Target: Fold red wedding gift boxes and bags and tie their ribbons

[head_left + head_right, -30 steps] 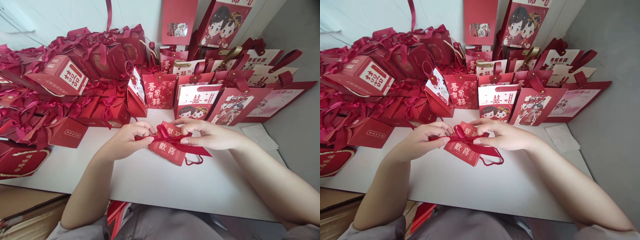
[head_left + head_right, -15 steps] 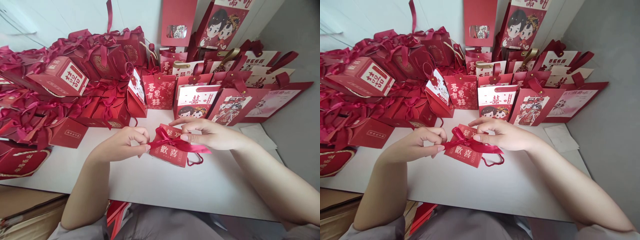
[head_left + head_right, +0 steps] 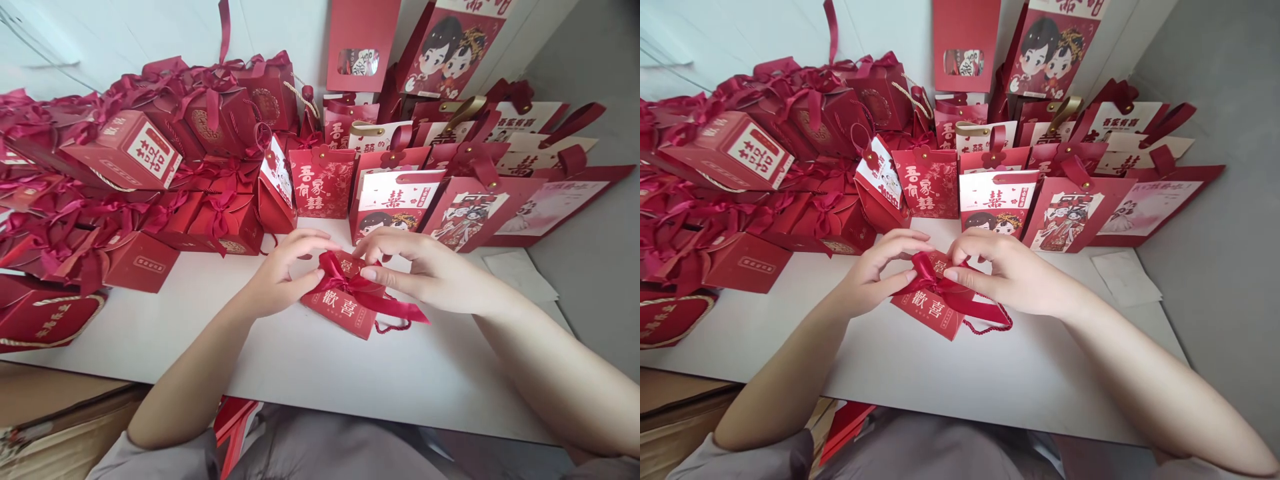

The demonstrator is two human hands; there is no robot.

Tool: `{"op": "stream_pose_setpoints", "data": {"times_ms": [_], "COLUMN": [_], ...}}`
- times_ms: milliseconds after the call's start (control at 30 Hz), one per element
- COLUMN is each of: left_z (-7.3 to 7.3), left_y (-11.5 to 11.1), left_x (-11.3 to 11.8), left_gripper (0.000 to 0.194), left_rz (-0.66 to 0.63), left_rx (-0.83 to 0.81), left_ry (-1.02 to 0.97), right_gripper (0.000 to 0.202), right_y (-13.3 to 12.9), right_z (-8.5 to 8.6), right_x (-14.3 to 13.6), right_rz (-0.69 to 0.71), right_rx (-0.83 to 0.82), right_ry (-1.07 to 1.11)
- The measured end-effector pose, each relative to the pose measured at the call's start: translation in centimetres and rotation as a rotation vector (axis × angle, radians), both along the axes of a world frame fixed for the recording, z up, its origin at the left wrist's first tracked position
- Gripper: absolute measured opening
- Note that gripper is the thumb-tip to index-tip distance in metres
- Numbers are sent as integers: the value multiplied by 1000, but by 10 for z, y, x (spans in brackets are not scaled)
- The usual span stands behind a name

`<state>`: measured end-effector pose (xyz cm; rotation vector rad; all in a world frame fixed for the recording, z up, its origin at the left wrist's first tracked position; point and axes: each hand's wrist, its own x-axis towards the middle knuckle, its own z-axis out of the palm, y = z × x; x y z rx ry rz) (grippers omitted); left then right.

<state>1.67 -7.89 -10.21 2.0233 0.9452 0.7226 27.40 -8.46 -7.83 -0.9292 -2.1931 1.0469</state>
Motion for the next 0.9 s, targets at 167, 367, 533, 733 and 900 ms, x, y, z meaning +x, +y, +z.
{"op": "stream_pose_setpoints", "data": {"times_ms": [167, 367, 533, 733, 900], "left_z": [4, 3, 3, 5, 6], "left_y": [-1, -2, -3, -3, -5], "left_x": [1, 0, 2, 1, -1], "left_gripper": [17, 13, 20, 32, 17], "left_rz": [-16, -29, 111, 189, 161], "left_rx": [-40, -120, -102, -74, -41], "left_ry": [11, -68, -42, -72, -113], "right_gripper": [22, 42, 45, 35, 44], "right_y": [0, 2, 2, 2, -3], "right_z": [-4, 7, 13, 6, 10], "right_x": [3, 15, 17, 14, 15], "right_rz": [-107, -140, -35, -149, -65], "right_rx": [-94, -237, -409, -299, -366], "right_ry": [33, -156, -163, 30, -135]}}
